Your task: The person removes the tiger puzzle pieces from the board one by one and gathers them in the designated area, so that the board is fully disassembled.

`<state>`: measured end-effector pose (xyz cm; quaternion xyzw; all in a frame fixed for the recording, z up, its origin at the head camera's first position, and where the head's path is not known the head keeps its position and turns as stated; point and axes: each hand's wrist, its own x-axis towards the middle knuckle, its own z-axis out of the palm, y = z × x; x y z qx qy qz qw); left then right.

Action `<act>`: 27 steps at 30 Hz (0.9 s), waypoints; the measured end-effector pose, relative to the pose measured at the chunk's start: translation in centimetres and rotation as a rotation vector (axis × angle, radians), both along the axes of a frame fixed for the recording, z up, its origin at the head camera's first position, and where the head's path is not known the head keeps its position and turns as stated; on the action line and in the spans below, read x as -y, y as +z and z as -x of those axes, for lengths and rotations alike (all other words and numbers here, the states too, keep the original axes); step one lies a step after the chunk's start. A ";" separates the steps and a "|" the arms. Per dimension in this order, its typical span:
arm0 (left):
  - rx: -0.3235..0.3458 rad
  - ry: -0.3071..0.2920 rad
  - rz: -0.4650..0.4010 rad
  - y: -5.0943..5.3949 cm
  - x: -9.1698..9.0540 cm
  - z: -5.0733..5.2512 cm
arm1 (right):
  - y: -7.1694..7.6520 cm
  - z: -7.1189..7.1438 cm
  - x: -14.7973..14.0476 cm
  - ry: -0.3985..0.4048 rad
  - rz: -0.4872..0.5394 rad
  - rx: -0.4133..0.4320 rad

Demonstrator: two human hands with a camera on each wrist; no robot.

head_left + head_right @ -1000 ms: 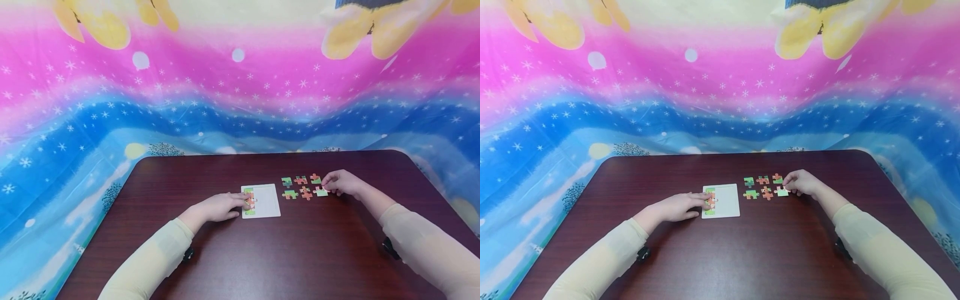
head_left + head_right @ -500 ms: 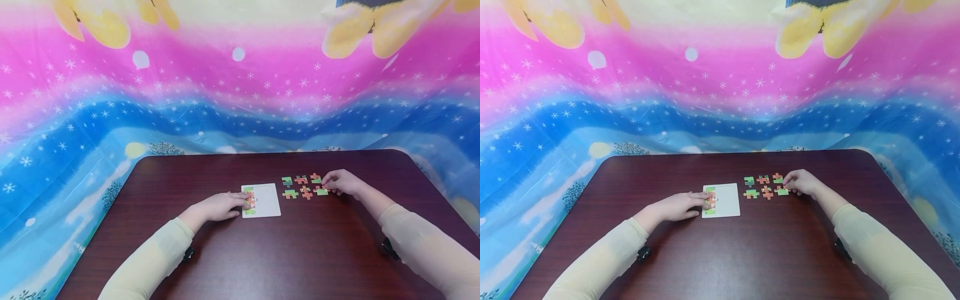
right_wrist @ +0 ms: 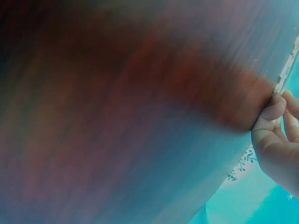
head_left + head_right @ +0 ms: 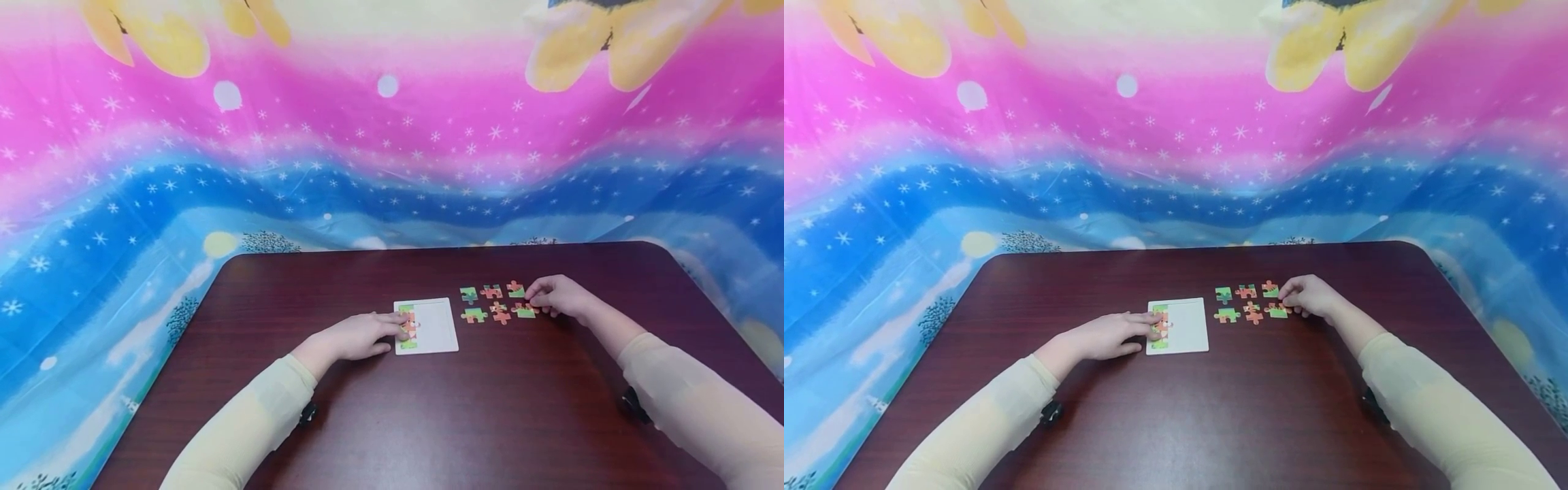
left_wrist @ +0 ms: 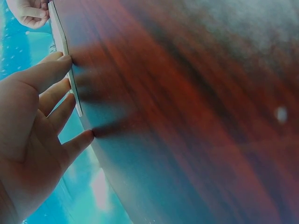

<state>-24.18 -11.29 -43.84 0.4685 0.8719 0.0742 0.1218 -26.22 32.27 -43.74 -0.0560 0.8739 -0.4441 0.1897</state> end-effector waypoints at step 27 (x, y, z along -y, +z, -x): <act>-0.034 -0.008 -0.023 -0.1 0.1 -0.2 | 3.4 0.4 2.6 0.015 0.157 -0.043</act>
